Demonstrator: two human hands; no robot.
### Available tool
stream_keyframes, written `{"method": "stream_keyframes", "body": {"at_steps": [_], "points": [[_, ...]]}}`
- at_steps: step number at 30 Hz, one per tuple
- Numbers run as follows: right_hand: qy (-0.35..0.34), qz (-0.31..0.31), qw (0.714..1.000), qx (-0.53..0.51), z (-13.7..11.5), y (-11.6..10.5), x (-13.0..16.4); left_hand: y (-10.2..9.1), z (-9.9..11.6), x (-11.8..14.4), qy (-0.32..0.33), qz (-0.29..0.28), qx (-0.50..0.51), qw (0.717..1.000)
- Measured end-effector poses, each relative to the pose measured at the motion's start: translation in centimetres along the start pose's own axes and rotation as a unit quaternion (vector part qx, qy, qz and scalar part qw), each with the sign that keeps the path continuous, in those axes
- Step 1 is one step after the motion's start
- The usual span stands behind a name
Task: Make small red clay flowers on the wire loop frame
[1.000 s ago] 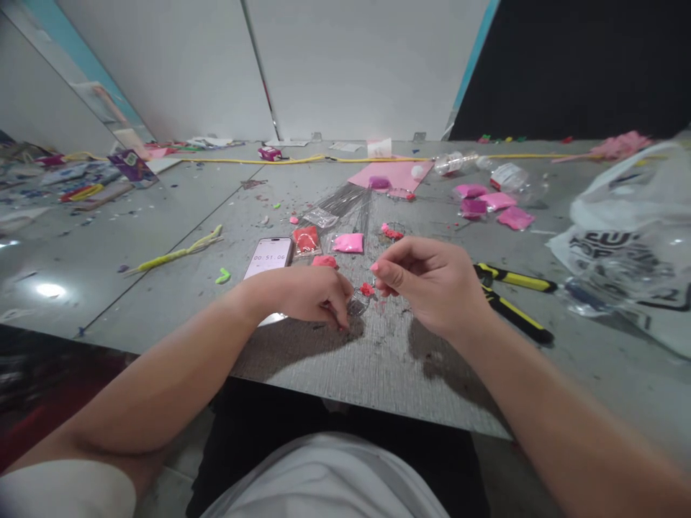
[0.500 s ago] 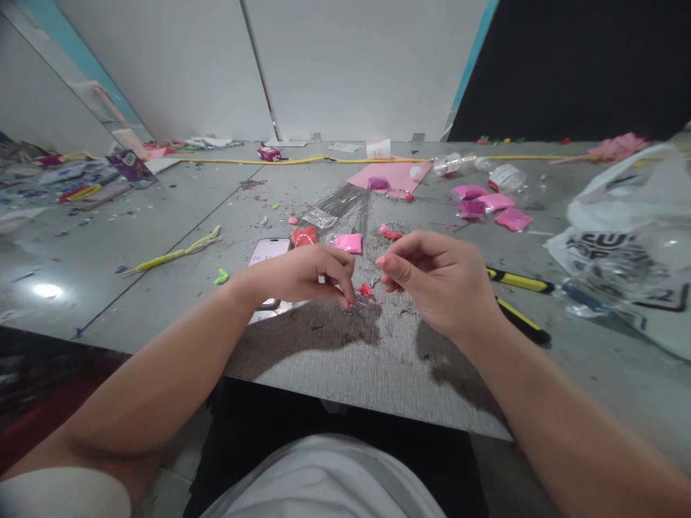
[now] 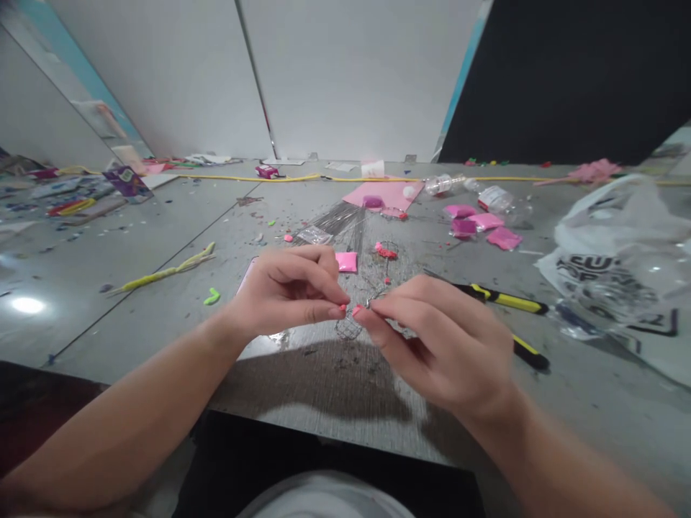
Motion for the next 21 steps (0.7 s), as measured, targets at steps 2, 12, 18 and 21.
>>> {"method": "stream_keyframes", "body": {"at_steps": [2, 12, 18, 21], "points": [[-0.009, -0.002, 1.0, 0.001, -0.12, -0.03, 0.17, 0.11, 0.09, 0.03, -0.002, 0.001, 0.004, 1.0], [-0.036, -0.019, 0.999, 0.005, -0.44, 0.12, 0.02, 0.27, 0.58, -0.16, 0.03, -0.012, -0.018, 0.999], [-0.072, 0.016, 0.997, -0.021, -0.75, 0.2, -0.43, 0.2, 0.19, -0.31, 0.088, -0.011, 0.006, 0.996], [-0.079, 0.011, 0.997, -0.01, -0.85, 0.17, -0.59, 0.13, 0.17, -0.28, 0.089, -0.018, 0.0, 0.996]]}}
Point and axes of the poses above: each hand's wrist, its own x-axis away from the middle knuckle, its own y-axis out of the palm, z = x × y, the point moved 3 cm from there along -x, towards the middle knuckle, and after that the axes turned 8 degrees about y, right-handed, at the moved point
